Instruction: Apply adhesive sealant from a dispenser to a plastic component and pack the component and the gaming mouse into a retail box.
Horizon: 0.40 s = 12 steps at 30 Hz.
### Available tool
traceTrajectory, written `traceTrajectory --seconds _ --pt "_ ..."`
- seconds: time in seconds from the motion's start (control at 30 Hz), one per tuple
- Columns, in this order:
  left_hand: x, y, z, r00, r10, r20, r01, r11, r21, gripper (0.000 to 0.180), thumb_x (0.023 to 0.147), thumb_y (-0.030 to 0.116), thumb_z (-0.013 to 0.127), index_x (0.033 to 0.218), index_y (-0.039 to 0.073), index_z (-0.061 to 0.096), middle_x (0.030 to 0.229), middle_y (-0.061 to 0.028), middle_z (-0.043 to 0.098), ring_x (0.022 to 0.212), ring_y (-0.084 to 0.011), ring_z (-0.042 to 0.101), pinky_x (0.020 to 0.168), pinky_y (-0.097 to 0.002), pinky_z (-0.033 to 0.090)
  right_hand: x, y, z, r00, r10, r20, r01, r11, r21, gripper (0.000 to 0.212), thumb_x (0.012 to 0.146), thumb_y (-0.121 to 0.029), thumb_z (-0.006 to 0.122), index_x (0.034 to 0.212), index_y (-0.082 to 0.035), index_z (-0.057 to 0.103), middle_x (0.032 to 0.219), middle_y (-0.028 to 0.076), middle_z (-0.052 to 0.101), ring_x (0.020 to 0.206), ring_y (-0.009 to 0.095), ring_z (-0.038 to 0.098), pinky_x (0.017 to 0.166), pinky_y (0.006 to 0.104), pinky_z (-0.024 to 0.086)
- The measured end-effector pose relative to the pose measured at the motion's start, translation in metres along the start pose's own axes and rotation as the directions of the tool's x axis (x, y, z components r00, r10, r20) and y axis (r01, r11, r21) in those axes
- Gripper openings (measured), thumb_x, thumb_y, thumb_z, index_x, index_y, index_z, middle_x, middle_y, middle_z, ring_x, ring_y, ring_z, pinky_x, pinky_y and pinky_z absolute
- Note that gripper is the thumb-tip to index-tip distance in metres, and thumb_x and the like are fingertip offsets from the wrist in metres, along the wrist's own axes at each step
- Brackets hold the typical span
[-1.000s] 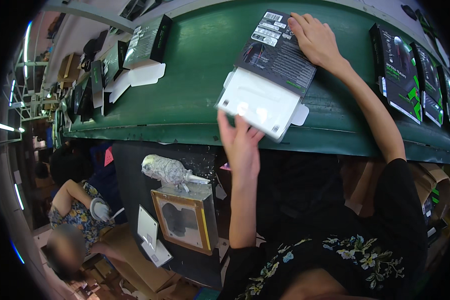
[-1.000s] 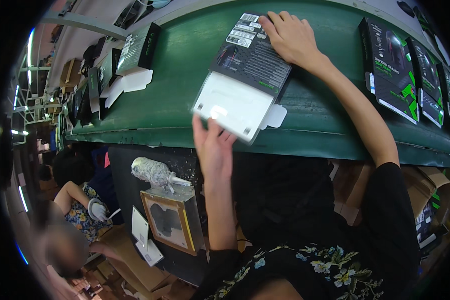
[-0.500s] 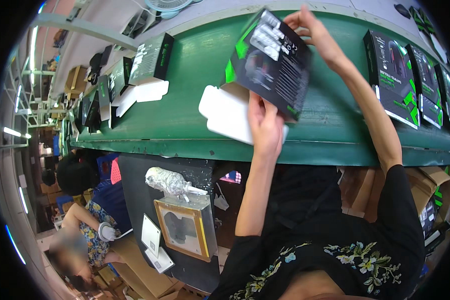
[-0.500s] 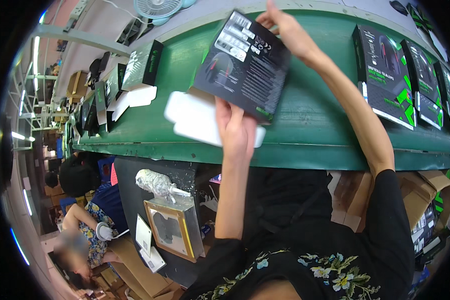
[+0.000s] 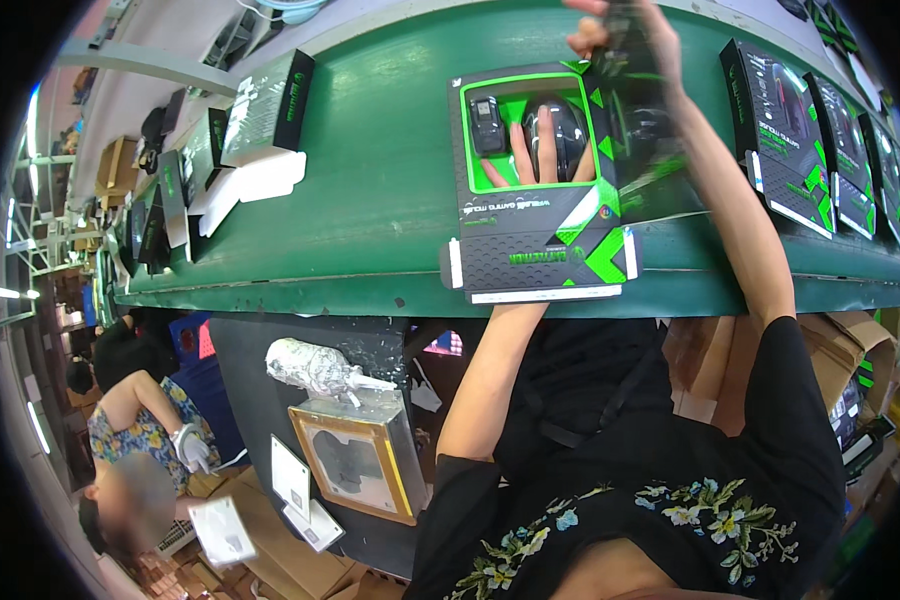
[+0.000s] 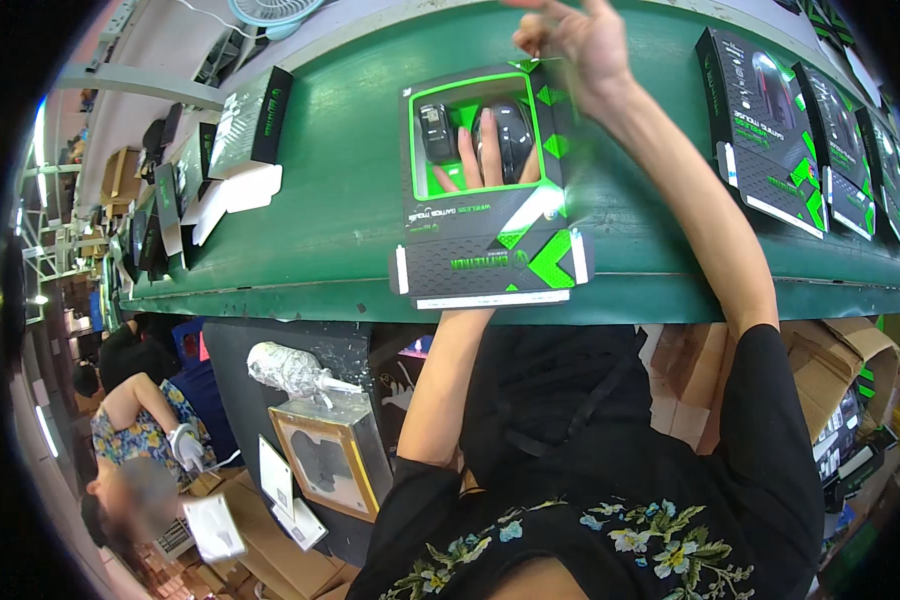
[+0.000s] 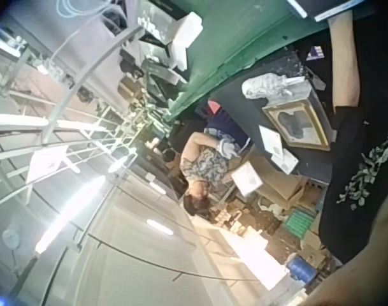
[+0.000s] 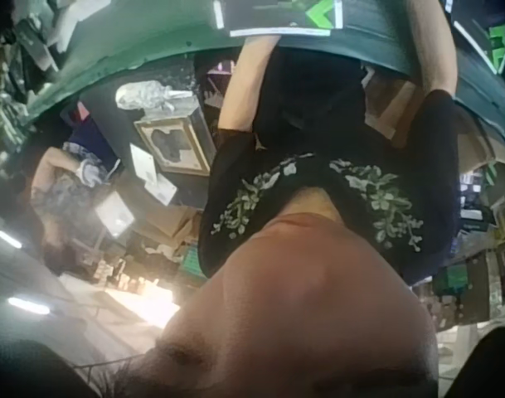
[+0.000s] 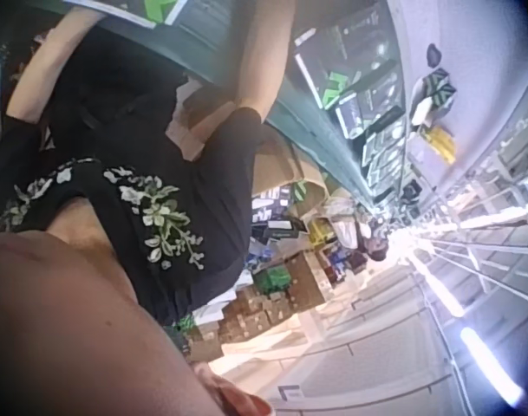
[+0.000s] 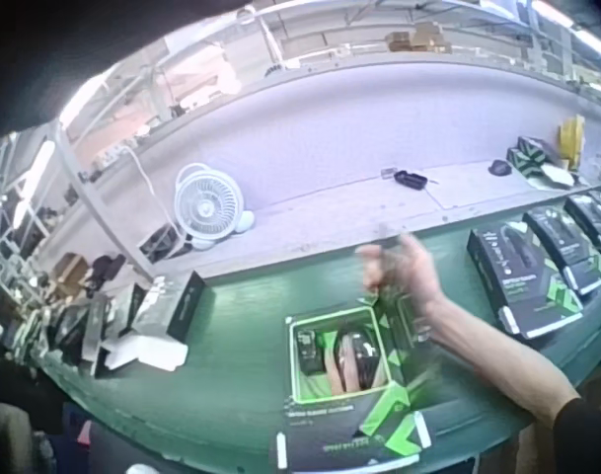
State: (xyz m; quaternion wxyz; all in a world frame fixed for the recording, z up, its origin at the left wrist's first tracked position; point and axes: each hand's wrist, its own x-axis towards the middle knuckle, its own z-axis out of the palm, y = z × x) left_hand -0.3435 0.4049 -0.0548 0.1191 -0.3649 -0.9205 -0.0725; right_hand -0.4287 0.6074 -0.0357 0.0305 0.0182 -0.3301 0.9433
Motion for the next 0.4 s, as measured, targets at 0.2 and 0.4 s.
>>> traceTrajectory --seconds 0.2,0.4 --pt "0.015 0.012 0.006 1.0 -0.006 0.009 0.006 0.999 -0.04 0.062 0.09 0.044 0.053 0.149 0.03 0.039 0.161 -0.0238 0.015 0.143 -0.0506 0.024 0.102 -0.0783 0.025 -0.001 -0.016 -0.02 0.949 -0.208 0.237 0.149 0.958 0.244 0.059 0.102 -0.039 0.041 0.128 0.014 0.045 0.086 0.006 0.056 0.09 0.021 0.049 0.091 0.0292 0.037" --pt "-0.005 -0.015 -0.015 0.989 -0.136 0.051 0.145 0.918 -0.37 0.078 0.081 0.058 0.06 0.151 0.029 0.038 0.162 -0.0207 0.015 0.146 -0.0483 0.02 0.107 -0.0762 0.012 0.001 -0.003 0.042 0.987 -0.155 -0.051 0.021 0.429 -0.903 0.063 0.105 -0.048 0.028 0.135 0.002 0.051 0.123 0.014 0.059 0.117 0.021 0.051 0.1 0.0356 0.039"
